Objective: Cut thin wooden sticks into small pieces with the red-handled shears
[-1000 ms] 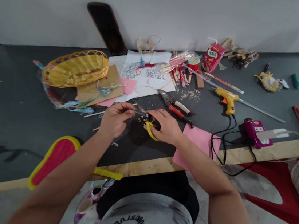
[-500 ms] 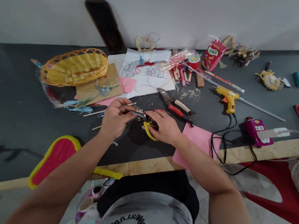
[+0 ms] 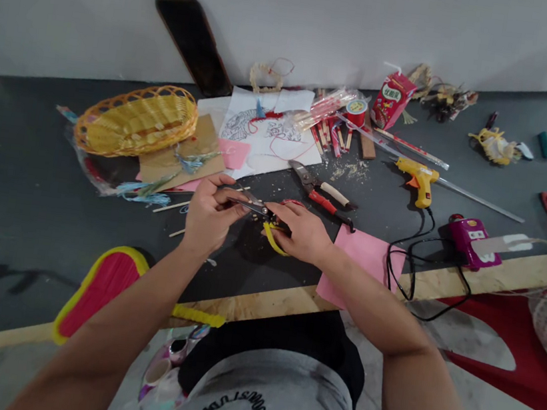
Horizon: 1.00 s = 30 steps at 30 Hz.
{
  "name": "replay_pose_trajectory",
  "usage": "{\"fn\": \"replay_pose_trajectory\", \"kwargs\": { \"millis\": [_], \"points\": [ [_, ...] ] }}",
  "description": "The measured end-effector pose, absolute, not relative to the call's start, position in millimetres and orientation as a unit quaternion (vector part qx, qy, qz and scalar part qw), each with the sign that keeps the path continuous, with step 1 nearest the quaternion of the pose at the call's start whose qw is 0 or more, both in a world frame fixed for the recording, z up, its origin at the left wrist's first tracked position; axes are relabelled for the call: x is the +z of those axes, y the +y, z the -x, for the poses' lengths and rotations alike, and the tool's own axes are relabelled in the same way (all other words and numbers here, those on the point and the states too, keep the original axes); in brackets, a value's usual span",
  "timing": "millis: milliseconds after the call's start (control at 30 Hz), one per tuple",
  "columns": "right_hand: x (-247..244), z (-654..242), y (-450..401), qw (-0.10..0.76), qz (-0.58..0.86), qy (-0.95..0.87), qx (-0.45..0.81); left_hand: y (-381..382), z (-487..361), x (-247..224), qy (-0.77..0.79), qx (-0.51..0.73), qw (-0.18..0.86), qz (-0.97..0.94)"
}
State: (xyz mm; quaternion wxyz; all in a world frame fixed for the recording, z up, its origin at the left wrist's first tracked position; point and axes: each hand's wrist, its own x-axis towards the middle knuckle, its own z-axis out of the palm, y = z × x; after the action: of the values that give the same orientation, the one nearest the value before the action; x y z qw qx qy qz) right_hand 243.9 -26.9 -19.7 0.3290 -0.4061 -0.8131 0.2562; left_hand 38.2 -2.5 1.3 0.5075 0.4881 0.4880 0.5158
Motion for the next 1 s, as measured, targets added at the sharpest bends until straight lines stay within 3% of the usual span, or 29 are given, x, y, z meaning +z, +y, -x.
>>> {"fn": "replay_pose_trajectory", "kwargs": {
  "millis": [700, 1000],
  "points": [
    [-17.5, -245.7, -27.5, 0.354, 0.391, -0.815, 0.239, -7.1, -38.0, 4.3, 0.498, 0.512, 0.463, -0.525],
    [-21.3, -247.6, -29.5, 0.304, 0.426, -0.835, 0.171, -4.5, -37.3, -3.1, 0.484, 0.525, 0.485, -0.505]
  ]
}}
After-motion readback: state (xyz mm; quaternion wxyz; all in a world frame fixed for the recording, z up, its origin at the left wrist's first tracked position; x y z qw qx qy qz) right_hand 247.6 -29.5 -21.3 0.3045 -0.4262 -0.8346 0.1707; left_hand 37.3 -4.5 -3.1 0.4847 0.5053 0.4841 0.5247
